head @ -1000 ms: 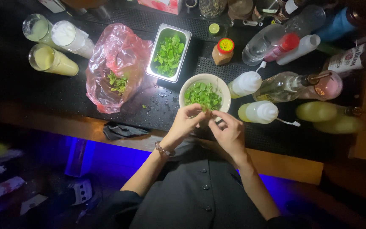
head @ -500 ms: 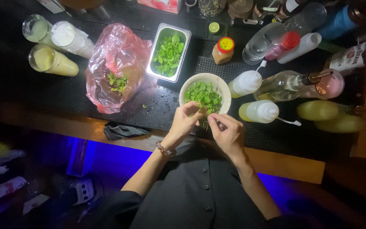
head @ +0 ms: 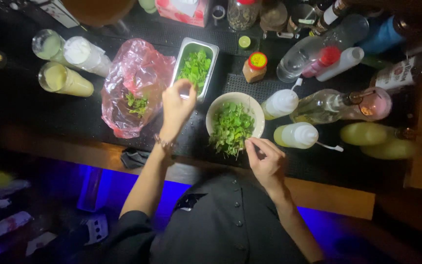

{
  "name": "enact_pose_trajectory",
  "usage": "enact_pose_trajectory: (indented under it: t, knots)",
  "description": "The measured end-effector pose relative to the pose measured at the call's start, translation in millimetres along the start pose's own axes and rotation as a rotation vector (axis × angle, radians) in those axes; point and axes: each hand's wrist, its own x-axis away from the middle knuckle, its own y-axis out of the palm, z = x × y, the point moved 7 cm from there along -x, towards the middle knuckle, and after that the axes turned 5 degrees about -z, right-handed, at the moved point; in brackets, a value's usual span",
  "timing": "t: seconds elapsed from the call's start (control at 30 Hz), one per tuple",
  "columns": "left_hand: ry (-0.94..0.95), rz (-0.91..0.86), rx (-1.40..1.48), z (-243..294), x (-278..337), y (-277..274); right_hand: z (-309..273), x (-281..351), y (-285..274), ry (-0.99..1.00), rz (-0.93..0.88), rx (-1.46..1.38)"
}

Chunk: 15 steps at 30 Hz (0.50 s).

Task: Picking mint leaves from a plastic bag and placing them into a bowl.

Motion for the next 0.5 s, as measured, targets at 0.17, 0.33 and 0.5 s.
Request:
enact_pose_trajectory:
  t: [0.17,0.33,0.5]
  knots:
    - [-0.010,-0.174,-0.463,-21,-27,2,0,-6,-4,0.036,-0.018,-0.002]
    - [0.147,-0.109,-0.313,36,2,0,26,-4,11,0.087,-0.001,-0.138]
    - [-0.334,-0.604,0.743,77,76,50,23,2,34,0.646,-0.108,-0.900]
